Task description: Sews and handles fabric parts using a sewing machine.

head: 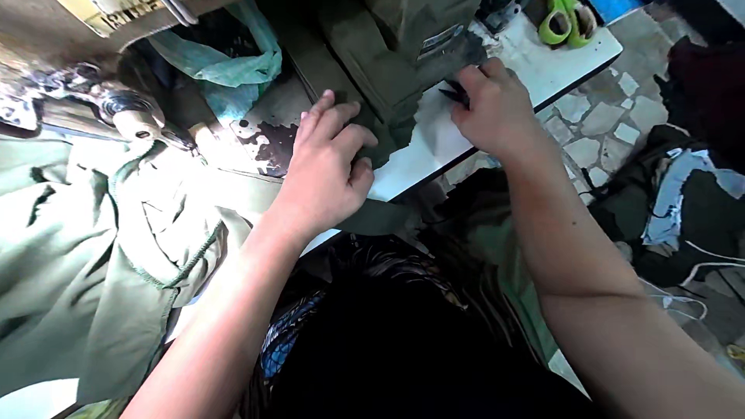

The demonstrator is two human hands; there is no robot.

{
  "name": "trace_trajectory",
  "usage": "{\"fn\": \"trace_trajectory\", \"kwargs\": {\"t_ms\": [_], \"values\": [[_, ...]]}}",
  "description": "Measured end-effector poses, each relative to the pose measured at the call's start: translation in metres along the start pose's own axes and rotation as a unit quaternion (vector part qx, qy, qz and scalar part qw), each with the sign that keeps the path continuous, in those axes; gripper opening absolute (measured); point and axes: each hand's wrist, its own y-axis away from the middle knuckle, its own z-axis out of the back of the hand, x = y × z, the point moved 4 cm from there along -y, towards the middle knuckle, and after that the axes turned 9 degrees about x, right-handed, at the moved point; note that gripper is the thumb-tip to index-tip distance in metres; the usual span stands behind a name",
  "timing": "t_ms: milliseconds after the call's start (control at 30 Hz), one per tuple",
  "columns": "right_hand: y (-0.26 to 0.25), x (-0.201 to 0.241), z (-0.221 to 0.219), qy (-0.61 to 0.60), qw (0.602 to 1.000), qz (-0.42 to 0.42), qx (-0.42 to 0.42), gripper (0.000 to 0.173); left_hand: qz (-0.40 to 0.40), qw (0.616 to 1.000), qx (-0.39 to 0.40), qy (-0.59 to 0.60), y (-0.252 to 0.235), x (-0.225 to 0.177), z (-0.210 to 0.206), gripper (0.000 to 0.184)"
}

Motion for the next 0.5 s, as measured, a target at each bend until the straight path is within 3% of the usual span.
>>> {"fn": "trace_trajectory", "kwargs": {"t_ms": [133, 233, 333, 433, 500], "values": [[0.023, 0.007, 0.001, -0.063, 0.985, 0.098, -0.124, 0.032, -0.074, 0.997, -0.003, 0.012, 0.013, -0.01, -0.007, 0.027], [0.056, 0.036, -0.002, -0.173, 0.929, 0.245, -0.216, 0.024, -0.104, 0.994, -0.005, -0.019, 0.021, -0.016, -0.01, 0.027], [0.068, 0.072, -0.018, -0.188, 0.894, 0.365, -0.178, 0.026, -0.133, 0.99, -0.014, -0.038, 0.03, -0.019, -0.014, 0.028], [0.061, 0.082, -0.037, -0.126, 0.91, 0.374, -0.125, 0.033, -0.135, 0.989, -0.048, 0.028, 0.04, -0.015, -0.013, 0.027], [0.057, 0.08, -0.043, -0.11, 0.912, 0.374, -0.125, 0.032, -0.082, 0.99, -0.084, 0.072, 0.045, -0.005, -0.004, 0.027]]}}
